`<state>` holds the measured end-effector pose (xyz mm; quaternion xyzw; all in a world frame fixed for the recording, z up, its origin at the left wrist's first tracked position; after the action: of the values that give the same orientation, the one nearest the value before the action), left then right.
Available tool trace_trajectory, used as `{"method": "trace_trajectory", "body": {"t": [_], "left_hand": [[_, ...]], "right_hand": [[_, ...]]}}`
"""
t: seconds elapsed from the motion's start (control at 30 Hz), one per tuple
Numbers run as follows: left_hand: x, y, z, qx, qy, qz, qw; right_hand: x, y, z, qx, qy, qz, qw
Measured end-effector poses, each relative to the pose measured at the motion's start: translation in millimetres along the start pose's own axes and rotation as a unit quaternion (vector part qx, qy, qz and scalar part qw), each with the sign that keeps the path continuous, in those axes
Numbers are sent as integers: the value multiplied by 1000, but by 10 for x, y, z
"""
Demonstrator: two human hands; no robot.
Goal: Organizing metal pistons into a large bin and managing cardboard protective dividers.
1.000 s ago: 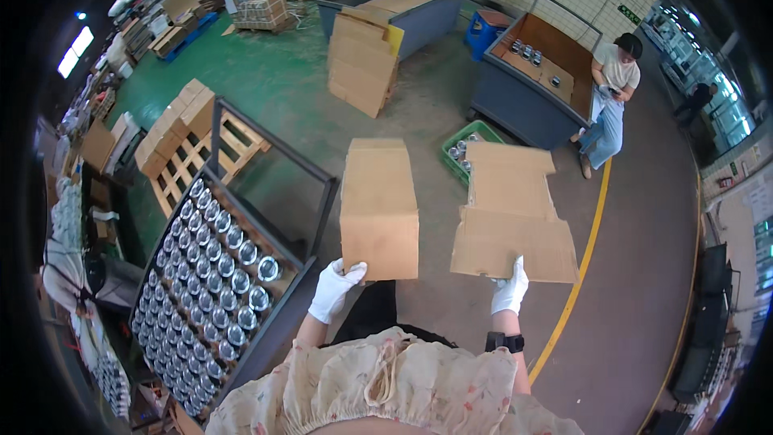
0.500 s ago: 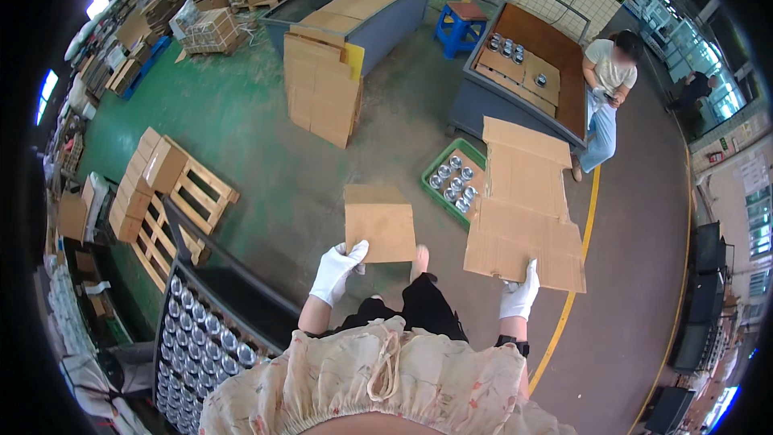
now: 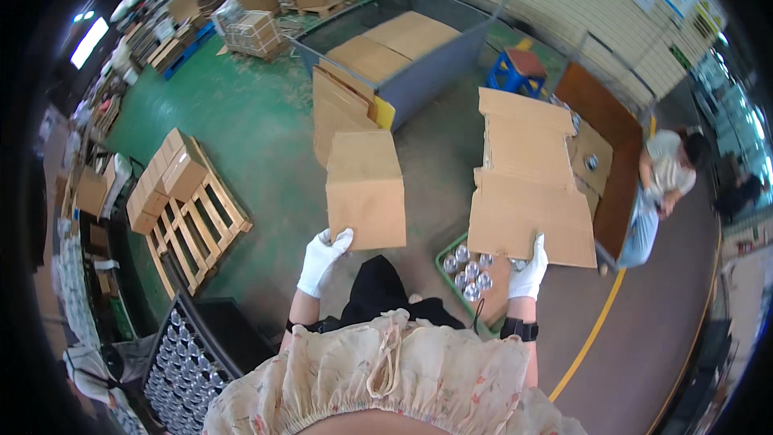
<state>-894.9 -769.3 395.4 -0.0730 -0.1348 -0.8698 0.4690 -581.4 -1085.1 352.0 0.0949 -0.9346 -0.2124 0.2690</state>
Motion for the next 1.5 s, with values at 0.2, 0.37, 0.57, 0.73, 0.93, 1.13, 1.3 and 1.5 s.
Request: {"method": "trace_trajectory", "body": {"t": [0.2,0.37,0.57,0.73,0.93,1.13,1.3,1.5], "left_hand": [[-1333,-87,270,-30,40,101,994],[-2819,-8,887,-86,85,147,982],[-4568,463,1332,-50,77,132,987],[-5770,1046,1556,-20,88,81,993],[-6837,1391,1563,-30,105,98,989],[-7633,1496,1435,-45,109,159,980],[-8570,1655,1141,-58,-18,142,988],[-10214,2204,467,-37,-91,5,995]], "right_hand": [[-1132,1184,-99,-42,-26,-30,998],[-1951,1904,-347,-25,-37,30,999],[-2745,2325,-812,27,-33,80,996],[-3604,2603,-1124,32,-41,98,994],[-4983,3219,-1573,51,-30,69,996],[-6288,3589,-1942,122,3,-24,992],[-7014,4192,-2095,147,5,98,984],[-7358,4961,-2164,147,-6,150,978]]}}
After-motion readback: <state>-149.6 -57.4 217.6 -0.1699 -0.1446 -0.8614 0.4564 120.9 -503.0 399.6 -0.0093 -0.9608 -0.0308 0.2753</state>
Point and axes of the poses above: each hand's wrist, its own x-axis away from the middle knuckle, its own y-axis out of the palm, z = x × y, the point moved 5 cm from there along -x, towards the middle knuckle, and after that the axes turned 6 degrees about y, right-handed, at the moved point
